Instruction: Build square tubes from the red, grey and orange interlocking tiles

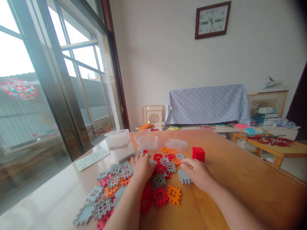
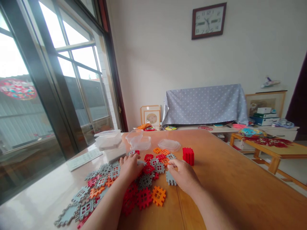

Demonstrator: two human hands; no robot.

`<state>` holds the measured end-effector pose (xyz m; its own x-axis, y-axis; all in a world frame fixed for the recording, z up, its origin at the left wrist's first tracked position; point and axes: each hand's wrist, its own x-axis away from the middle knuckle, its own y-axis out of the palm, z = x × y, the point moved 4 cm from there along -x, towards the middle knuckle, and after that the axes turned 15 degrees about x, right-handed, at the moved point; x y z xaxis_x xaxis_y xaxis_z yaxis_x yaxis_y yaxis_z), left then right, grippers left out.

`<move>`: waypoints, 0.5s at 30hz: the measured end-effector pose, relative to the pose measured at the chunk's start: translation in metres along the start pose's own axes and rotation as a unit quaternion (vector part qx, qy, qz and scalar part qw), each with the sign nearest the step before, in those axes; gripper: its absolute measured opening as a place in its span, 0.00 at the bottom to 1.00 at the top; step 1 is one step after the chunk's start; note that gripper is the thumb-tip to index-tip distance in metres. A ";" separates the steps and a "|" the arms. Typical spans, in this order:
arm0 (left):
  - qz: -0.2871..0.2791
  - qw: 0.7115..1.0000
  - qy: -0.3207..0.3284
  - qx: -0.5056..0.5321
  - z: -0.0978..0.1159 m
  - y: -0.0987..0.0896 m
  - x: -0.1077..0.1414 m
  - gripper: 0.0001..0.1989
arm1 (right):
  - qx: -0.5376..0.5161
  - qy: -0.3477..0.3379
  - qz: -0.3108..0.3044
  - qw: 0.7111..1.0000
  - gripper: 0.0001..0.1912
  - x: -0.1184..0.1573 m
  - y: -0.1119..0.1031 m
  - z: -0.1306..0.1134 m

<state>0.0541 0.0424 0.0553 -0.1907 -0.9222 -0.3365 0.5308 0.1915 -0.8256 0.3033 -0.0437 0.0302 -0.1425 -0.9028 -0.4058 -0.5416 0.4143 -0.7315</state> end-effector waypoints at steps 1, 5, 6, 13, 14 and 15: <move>-0.002 1.000 -0.008 0.005 -0.001 0.000 0.000 0.19 | 0.002 -0.002 -0.001 1.000 0.18 0.000 0.000 -0.001; -0.041 0.999 -0.011 0.029 -0.003 0.002 0.000 0.18 | 0.014 -0.009 0.005 1.000 0.17 0.000 0.000 -0.003; -0.041 0.999 -0.003 0.031 -0.002 0.002 0.000 0.18 | 0.016 -0.010 0.005 1.000 0.17 0.000 -0.001 -0.003; 0.018 0.998 0.028 0.053 0.003 -0.005 -0.003 0.20 | 0.012 -0.011 0.015 1.000 0.18 0.001 -0.003 -0.007; 0.025 0.997 0.032 0.059 0.004 -0.006 -0.004 0.19 | 0.014 -0.010 0.014 1.000 0.18 0.001 -0.003 -0.007; 0.031 0.997 0.032 0.067 0.005 -0.008 -0.004 0.17 | 0.017 -0.011 0.011 1.000 0.18 0.001 -0.003 -0.008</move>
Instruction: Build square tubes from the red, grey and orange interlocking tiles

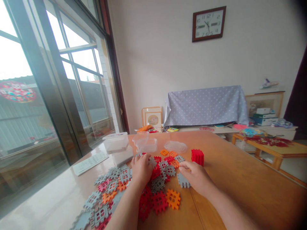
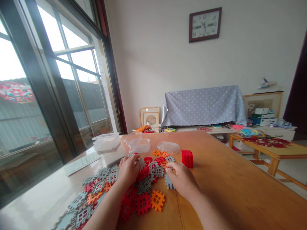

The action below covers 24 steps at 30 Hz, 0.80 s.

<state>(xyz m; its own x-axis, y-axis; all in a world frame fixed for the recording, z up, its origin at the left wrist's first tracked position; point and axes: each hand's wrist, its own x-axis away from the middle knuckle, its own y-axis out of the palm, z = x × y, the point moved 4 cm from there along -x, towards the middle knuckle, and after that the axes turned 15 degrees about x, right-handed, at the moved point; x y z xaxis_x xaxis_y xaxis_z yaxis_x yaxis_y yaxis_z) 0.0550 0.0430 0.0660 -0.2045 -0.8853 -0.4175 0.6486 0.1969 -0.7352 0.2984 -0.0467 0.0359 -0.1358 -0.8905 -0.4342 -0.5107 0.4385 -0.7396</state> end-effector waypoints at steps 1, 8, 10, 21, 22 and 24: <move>0.005 1.000 -0.003 0.010 0.002 -0.002 -0.001 0.15 | 0.002 -0.001 0.000 1.000 0.18 0.000 0.000 0.000; 0.046 0.980 -0.003 0.195 0.004 -0.011 -0.003 0.13 | -0.001 -0.005 0.001 1.000 0.16 0.000 0.001 -0.001; 0.066 0.957 -0.014 0.281 0.001 -0.008 -0.004 0.16 | -0.004 -0.009 0.004 1.000 0.15 0.000 0.000 -0.003; -0.013 0.791 -0.143 0.595 0.025 0.004 0.009 0.26 | -0.025 -0.004 0.019 1.000 0.20 0.002 0.002 -0.008; -0.036 0.778 -0.154 0.608 0.029 0.008 0.011 0.25 | -0.023 -0.014 0.024 0.999 0.22 0.003 0.001 -0.012; -0.088 0.751 -0.172 0.632 0.038 0.017 0.017 0.24 | -0.013 -0.040 0.037 0.998 0.28 0.005 -0.003 -0.021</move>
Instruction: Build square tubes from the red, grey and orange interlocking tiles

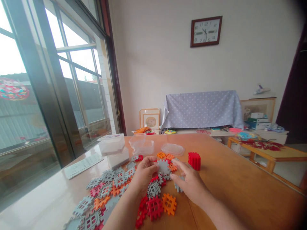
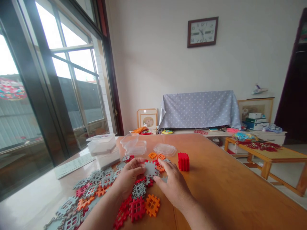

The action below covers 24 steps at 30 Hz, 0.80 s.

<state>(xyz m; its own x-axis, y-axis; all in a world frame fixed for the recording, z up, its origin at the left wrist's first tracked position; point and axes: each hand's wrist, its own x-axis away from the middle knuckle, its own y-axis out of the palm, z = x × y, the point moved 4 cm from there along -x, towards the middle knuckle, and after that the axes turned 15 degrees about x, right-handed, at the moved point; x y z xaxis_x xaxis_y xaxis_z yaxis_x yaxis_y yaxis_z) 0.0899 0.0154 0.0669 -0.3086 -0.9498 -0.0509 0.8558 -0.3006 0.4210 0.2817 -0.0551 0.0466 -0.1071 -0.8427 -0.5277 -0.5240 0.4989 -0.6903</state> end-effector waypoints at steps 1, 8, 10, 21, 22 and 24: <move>-0.015 1.000 -0.020 0.010 -0.005 0.004 0.001 0.24 | 0.005 -0.013 0.006 1.000 0.30 0.001 -0.002 -0.004; -0.050 0.995 -0.082 0.037 -0.025 0.021 0.010 0.23 | 0.000 -0.072 -0.042 0.997 0.26 0.001 -0.012 -0.017; -0.056 0.993 -0.097 0.049 -0.026 0.024 0.012 0.23 | -0.006 -0.068 -0.066 0.995 0.26 0.000 -0.015 -0.014; -0.043 0.996 -0.078 -0.014 -0.013 0.015 0.012 0.18 | 0.025 0.007 -0.157 0.987 0.25 0.000 -0.015 0.036; -0.043 0.996 -0.077 -0.019 -0.012 0.014 0.011 0.18 | 0.028 0.009 -0.163 0.986 0.25 0.000 -0.014 0.037; -0.042 0.996 -0.071 -0.029 -0.010 0.012 0.010 0.18 | 0.033 0.009 -0.174 0.984 0.25 0.001 -0.013 0.037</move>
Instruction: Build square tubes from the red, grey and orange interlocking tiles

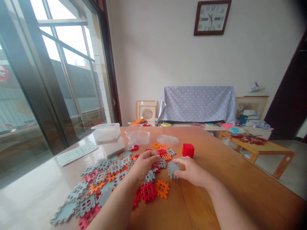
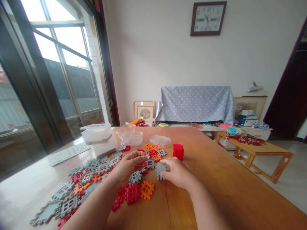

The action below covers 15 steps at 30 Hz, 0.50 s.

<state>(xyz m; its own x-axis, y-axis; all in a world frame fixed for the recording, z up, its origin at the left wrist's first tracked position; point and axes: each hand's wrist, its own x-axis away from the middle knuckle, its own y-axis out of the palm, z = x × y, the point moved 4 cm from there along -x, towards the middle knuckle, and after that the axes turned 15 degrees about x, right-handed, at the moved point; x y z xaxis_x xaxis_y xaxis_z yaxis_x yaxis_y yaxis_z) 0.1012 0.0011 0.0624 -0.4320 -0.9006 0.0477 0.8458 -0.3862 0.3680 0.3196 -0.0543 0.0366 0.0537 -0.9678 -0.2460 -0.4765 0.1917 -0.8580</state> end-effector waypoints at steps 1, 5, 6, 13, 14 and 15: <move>0.001 1.000 0.003 -0.004 0.001 -0.001 0.000 0.17 | 0.002 0.000 -0.004 1.000 0.25 0.000 0.000 -0.001; 0.003 1.000 -0.001 -0.012 0.001 -0.002 0.000 0.16 | 0.009 -0.006 -0.010 1.000 0.24 0.001 0.000 -0.005; 0.003 1.000 -0.004 -0.013 0.001 -0.002 0.001 0.16 | 0.011 -0.006 -0.011 1.000 0.24 0.001 0.000 -0.006; 0.004 1.000 -0.003 -0.015 0.002 -0.001 0.001 0.16 | 0.019 -0.007 -0.011 1.000 0.21 0.001 0.005 -0.005; 0.003 1.000 -0.004 -0.014 0.003 -0.001 0.001 0.16 | 0.018 -0.008 -0.011 1.000 0.21 0.001 0.005 -0.005; 0.004 1.000 -0.004 -0.014 0.003 -0.001 0.001 0.16 | 0.016 -0.009 -0.010 1.000 0.21 0.001 0.006 -0.005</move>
<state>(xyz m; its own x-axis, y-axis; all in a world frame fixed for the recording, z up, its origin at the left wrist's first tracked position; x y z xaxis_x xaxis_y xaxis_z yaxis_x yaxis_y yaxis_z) 0.0993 0.0010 0.0646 -0.4282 -0.9019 0.0571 0.8574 -0.3855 0.3408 0.3128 -0.0548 0.0335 0.0785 -0.9686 -0.2358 -0.4462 0.1774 -0.8772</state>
